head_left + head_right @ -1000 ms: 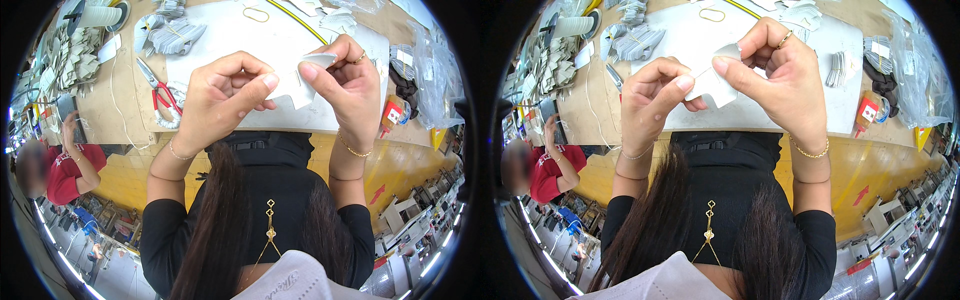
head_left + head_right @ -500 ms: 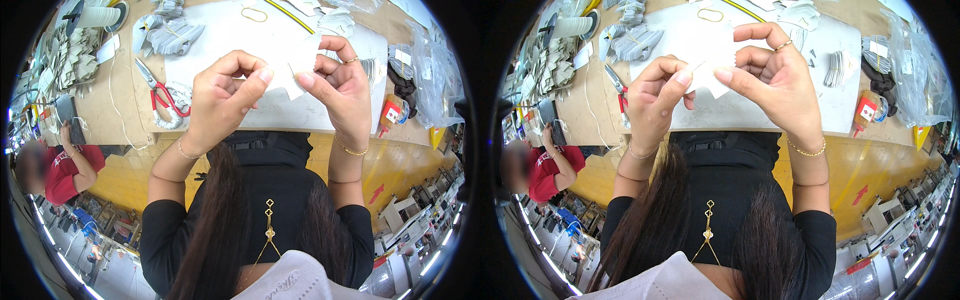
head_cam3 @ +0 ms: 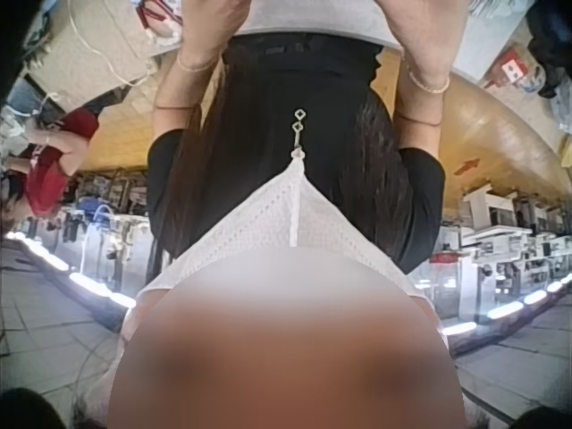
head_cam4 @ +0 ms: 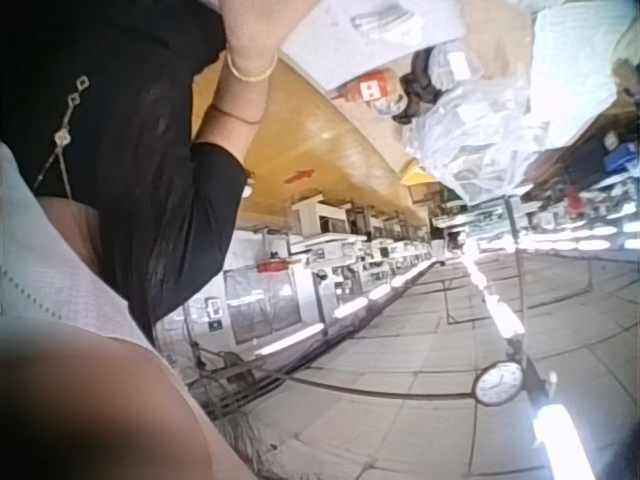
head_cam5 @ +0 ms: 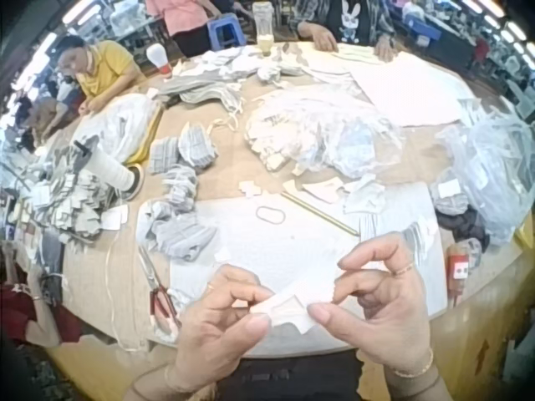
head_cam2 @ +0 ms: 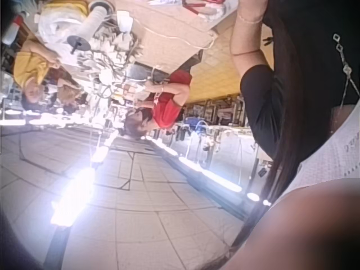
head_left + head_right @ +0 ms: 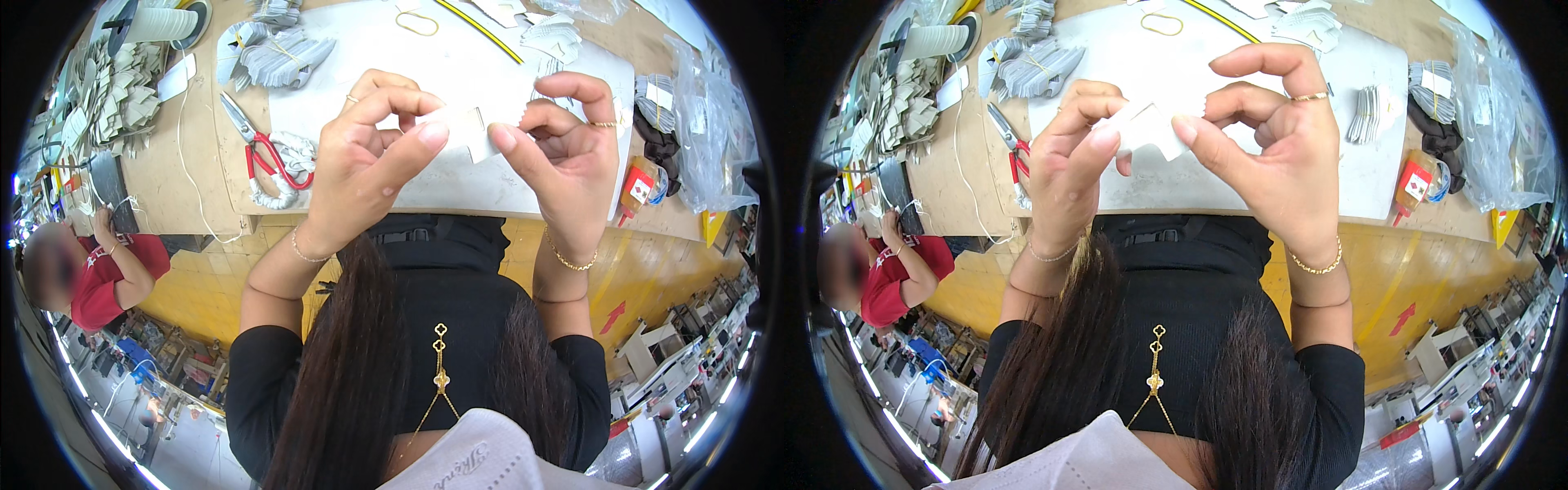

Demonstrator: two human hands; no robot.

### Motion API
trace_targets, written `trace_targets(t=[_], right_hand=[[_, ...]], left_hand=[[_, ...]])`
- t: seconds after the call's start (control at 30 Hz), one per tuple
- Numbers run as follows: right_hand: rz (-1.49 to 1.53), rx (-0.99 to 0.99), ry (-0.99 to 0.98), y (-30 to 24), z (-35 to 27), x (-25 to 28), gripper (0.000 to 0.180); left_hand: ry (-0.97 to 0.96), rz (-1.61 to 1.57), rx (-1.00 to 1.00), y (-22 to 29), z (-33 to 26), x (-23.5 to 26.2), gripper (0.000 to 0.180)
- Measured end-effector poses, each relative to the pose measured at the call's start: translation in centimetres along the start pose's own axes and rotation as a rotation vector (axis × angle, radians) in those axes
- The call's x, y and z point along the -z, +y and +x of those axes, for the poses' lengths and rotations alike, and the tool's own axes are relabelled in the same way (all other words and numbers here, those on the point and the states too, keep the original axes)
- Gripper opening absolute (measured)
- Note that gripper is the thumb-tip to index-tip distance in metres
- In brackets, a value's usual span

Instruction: The person applies glue to small white paper pieces and attaches them to larger paper shapes on a work table. The person handles paper pieces, a glue bottle, and a template, assembling them into a craft item.

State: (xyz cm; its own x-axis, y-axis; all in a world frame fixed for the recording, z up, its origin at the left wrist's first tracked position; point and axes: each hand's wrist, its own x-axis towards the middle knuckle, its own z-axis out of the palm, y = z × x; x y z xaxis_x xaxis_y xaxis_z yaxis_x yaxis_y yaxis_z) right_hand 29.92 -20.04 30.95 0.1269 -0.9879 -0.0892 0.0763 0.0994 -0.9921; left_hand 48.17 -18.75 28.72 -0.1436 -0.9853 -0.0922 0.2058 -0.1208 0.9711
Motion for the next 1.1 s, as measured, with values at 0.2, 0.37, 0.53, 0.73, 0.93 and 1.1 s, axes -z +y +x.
trace_targets(t=[0.2,0.37,0.53,0.73,0.93,1.1], right_hand=[[-0.032,0.085,0.052,0.4,-0.5,-0.2,0.048],[-0.045,0.181,0.051,0.8,-0.9,-0.1,0.050],[-0.019,0.202,0.067,0.9,-1.3,-0.1,0.051],[0.040,0.203,0.045,1.0,-1.2,-0.1,0.051],[0.080,0.175,0.052,1.1,-1.3,-0.4,0.050],[0.080,0.162,0.050,1.1,-1.3,-0.5,0.049]], left_hand=[[-0.039,-0.148,0.093,-0.3,-0.4,-0.3,0.015],[-0.025,-0.216,0.140,-0.3,-0.7,-0.4,0.014],[-0.047,-0.258,0.116,-0.3,-0.9,-0.3,0.014],[-0.074,-0.271,0.083,-0.3,-0.8,-0.2,0.014],[-0.054,-0.424,0.236,0.2,-0.8,-0.4,0.009],[-0.046,-0.619,0.326,0.3,-0.8,-0.8,0.012]])
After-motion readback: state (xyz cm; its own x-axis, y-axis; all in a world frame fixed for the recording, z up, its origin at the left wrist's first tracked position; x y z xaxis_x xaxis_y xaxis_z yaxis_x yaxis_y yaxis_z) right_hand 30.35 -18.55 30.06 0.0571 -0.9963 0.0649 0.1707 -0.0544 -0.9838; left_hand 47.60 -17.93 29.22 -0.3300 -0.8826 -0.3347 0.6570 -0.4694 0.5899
